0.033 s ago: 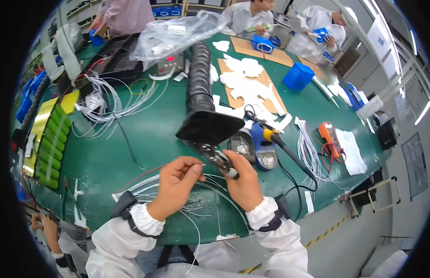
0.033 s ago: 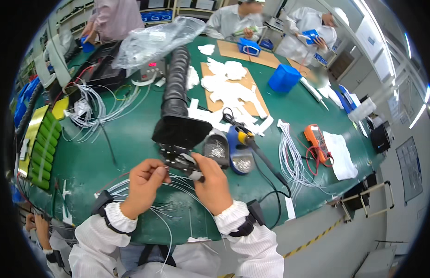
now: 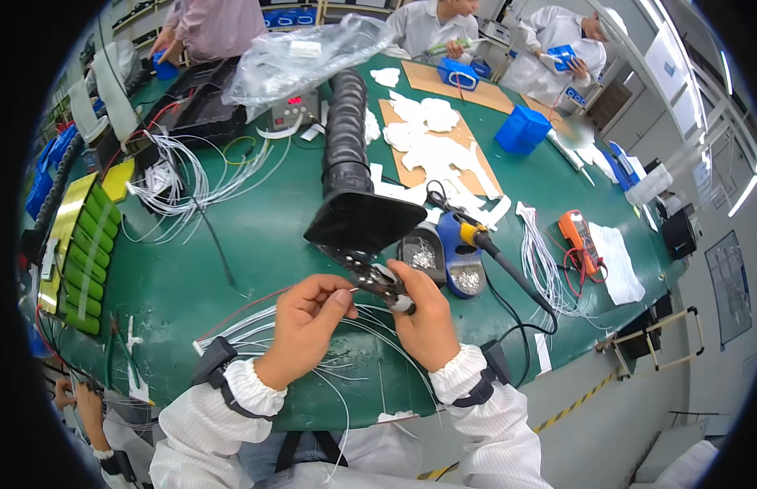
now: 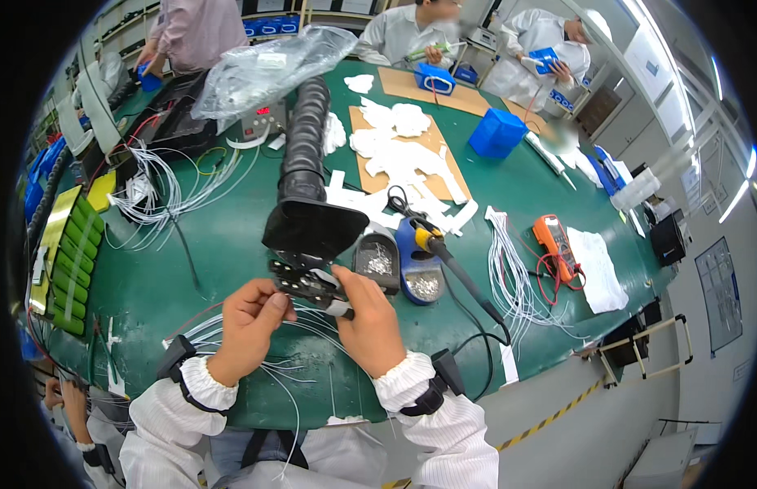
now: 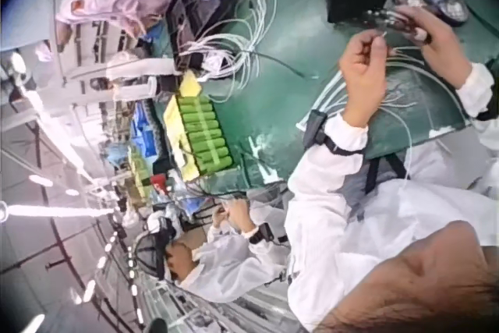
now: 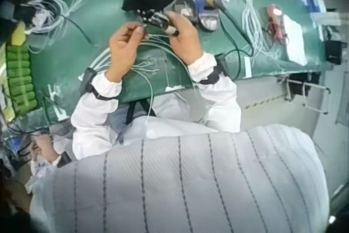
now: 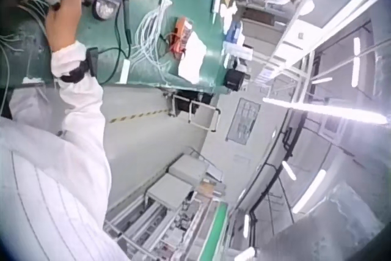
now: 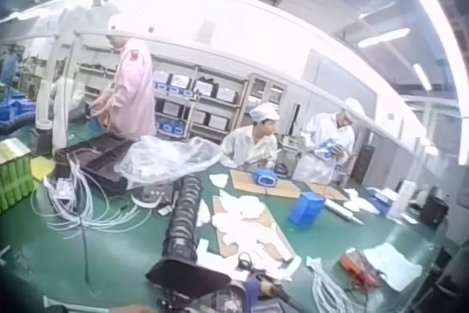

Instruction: The recorder uses a hand crimping tool to attach connectors to the ends of multiple white wires at an industrial electronics assembly workbench.

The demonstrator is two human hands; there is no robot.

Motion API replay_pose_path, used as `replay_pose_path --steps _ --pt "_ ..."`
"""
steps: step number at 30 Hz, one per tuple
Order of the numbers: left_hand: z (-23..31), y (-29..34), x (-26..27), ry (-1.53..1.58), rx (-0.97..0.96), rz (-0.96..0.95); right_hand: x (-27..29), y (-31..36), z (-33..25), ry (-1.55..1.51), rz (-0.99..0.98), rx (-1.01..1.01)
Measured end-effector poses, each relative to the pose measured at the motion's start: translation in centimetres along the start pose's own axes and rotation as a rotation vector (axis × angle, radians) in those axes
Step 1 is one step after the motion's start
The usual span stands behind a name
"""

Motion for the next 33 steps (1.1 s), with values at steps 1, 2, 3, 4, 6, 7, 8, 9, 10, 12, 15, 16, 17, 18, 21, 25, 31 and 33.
replay_pose_path --steps 1,2,3,4,6,7,8,9,10,12,15,16,17,18,21,25,31,33 --pt "0.0 0.3 0.2 -0.027 0.021 -0.021 0.1 0.2 0.0 0.0 -0.004 -0.015" --pt "-0.1 0.5 0.3 -0.055 0.04 -0.042 0.2 0.4 -0.3 0.038 0.012 0.019" --pt "-0.2 0.6 0.3 -0.057 0.051 -0.041 0.2 0.3 -0.4 0.075 0.028 0.056" --pt "-0.3 0.9 0.2 -0.047 0.033 -0.048 0.4 0.6 -0.4 0.127 0.045 0.107" --pt "-0.5 1.2 0.4 -0.043 0.024 -0.054 0.8 0.6 -1.0 0.152 0.062 0.113" --pt "-0.7 1.3 0.6 -0.009 0.024 -0.054 1.0 0.6 -1.3 0.185 0.08 0.135" --pt "-0.8 1.4 0.7 0.025 0.024 -0.054 0.9 0.7 -1.4 0.181 0.08 0.127" --pt "-0.7 1.6 0.3 0.021 0.031 -0.055 0.7 0.8 -1.5 0.197 0.1 0.138" --pt "-0.7 1.7 -0.2 0.037 0.07 -0.038 0.7 0.8 -1.6 0.216 0.122 0.149" --pt "-1.2 1.8 -0.2 0.049 0.118 -0.026 0.8 0.8 -1.6 0.236 0.121 0.148" --pt "-1.9 2.0 1.1 -0.017 0.112 0.023 0.6 0.7 -1.8 0.249 0.128 0.162" --pt "-2.0 1.9 1.1 0.003 0.102 0.026 0.7 0.6 -1.6 0.26 0.134 0.175" --pt "-2.1 1.8 1.1 0.024 0.092 0.03 0.7 0.6 -1.6 0.261 0.135 0.164" --pt "-2.3 1.8 1.1 0.022 0.102 0.024 0.7 0.6 -1.5 0.269 0.135 0.167" --pt "-2.3 2.0 1.6 0.062 0.08 0.034 0.3 0.5 -1.4 0.265 0.135 0.162" --pt "-2.7 2.2 2.3 0.067 0.068 -0.009 0.4 0.5 -1.3 0.271 0.129 0.165" --pt "-2.7 2.5 2.6 0.025 0.076 0.065 0.2 0.6 -1.4 0.3 0.129 0.182" --pt "-2.7 2.5 2.7 0.033 0.055 0.037 0.2 0.6 -1.5 0.291 0.139 0.184"
Point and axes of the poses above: each hand's wrist, its own y-axis away from the middle knuckle, its own x-axis out of the back of the hand, z = x × y, the point moved 3 cm from there along -y, towards the middle knuckle, and after that the axes turned 15 degrees about y, right-handed, at the moved point
